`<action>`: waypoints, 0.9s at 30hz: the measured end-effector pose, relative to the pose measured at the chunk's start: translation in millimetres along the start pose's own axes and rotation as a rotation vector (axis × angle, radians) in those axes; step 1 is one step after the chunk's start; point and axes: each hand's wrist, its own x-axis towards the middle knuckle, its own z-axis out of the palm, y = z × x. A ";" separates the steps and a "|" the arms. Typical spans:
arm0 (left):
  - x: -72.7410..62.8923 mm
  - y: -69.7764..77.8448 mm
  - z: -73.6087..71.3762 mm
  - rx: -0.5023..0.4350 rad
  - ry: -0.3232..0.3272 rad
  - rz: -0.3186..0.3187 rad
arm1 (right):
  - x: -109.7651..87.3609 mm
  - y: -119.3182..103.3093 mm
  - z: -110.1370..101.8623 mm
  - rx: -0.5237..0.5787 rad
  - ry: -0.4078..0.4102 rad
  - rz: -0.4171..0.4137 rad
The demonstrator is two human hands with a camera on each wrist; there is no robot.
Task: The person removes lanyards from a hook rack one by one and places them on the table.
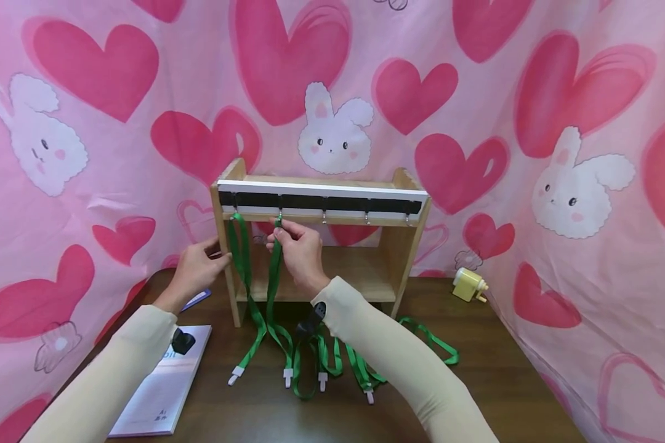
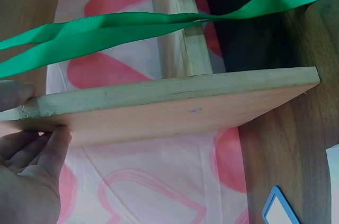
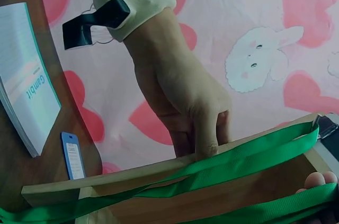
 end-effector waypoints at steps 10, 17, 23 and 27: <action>-2.4 -1.9 0.5 0.008 0.009 0.022 | -1.9 4.6 -2.4 -0.027 -0.002 -0.020; 2.3 2.0 -0.1 0.007 0.005 0.011 | 1.1 1.8 -1.7 -0.004 0.009 -0.064; 0.8 0.3 -0.1 -0.005 0.005 0.018 | -0.8 1.0 -2.4 -0.018 0.008 -0.050; -1.6 -1.2 0.5 -0.010 0.005 0.019 | -2.3 1.9 -2.4 -0.018 0.008 -0.035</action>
